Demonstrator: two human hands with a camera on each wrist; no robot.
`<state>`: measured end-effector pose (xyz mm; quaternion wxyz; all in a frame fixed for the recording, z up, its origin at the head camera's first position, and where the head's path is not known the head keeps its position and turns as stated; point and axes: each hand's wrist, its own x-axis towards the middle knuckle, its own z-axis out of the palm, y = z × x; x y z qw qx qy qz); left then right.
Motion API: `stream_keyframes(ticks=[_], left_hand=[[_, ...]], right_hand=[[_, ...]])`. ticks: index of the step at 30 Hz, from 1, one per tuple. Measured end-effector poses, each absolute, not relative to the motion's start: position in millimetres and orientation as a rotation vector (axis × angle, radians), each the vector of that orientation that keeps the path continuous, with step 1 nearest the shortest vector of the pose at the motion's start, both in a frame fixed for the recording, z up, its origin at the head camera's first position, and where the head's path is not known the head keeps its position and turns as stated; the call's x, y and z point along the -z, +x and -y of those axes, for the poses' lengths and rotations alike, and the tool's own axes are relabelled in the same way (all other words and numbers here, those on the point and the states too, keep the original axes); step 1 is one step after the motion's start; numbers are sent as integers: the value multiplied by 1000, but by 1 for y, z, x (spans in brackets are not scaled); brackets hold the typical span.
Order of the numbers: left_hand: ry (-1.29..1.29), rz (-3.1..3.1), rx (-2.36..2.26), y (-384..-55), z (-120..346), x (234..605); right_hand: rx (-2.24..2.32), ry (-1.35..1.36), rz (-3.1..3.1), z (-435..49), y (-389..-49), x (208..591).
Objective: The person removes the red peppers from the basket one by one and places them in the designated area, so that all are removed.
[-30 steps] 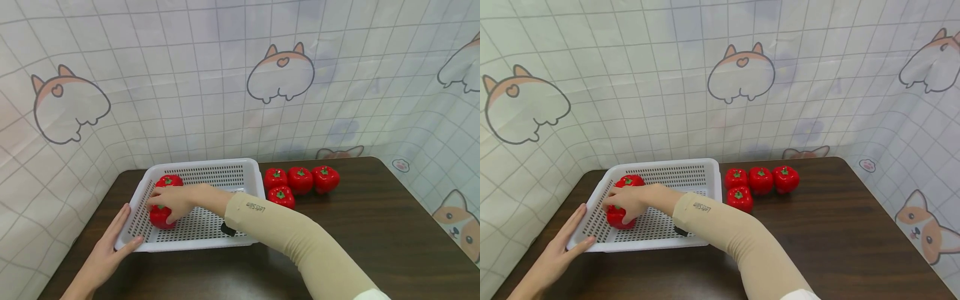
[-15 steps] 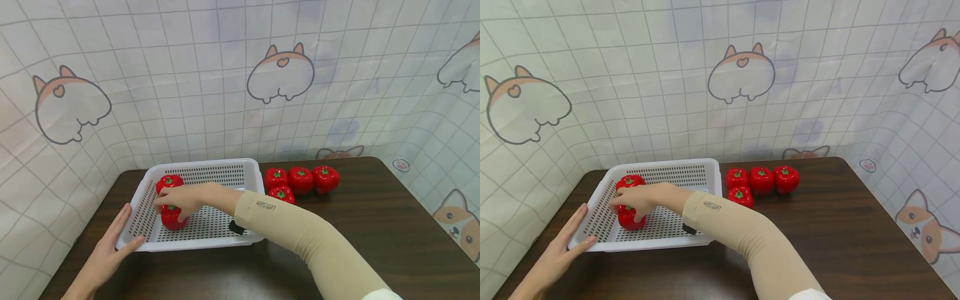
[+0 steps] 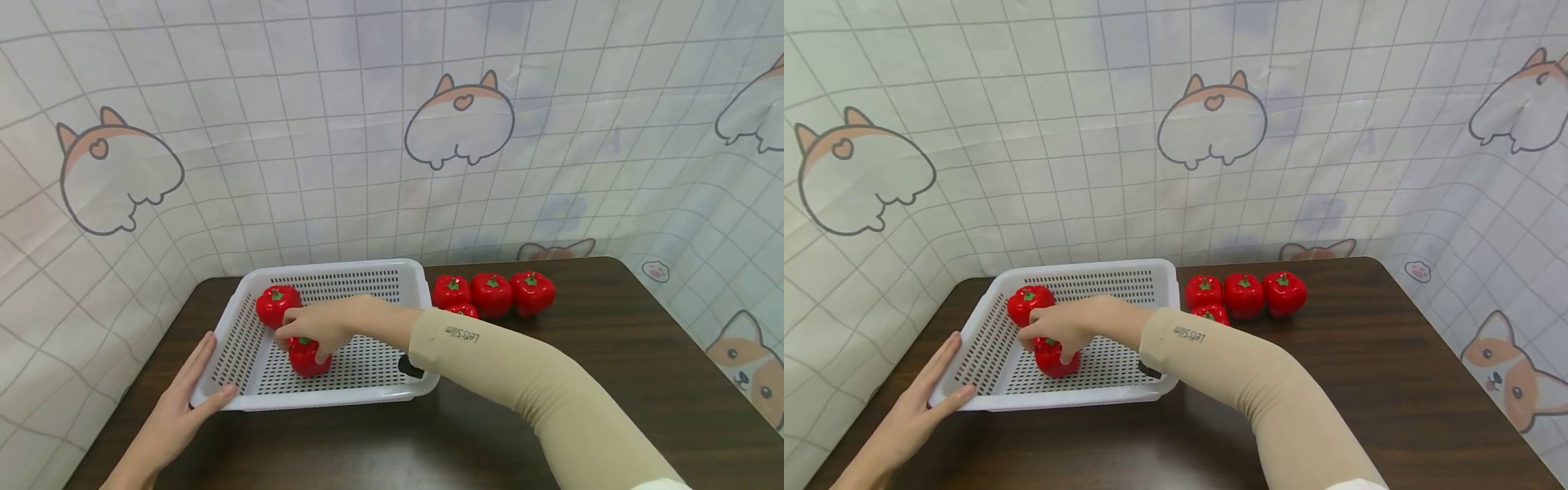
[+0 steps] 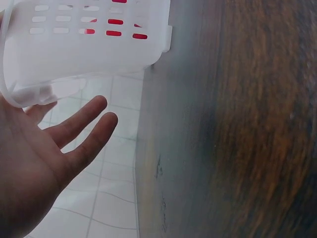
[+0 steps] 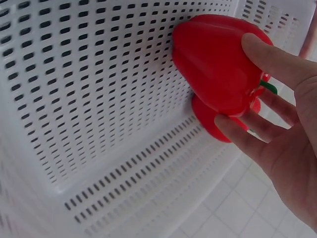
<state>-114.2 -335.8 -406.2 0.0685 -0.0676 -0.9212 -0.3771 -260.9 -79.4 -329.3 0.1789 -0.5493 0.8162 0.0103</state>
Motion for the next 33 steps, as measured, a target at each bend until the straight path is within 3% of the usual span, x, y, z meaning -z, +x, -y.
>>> stream_keyframes(ticks=[33], left_hand=[[-203, 2764, 1109, -114, 334, 407]], right_hand=[[243, -1558, -2290, -7, -266, 289]])
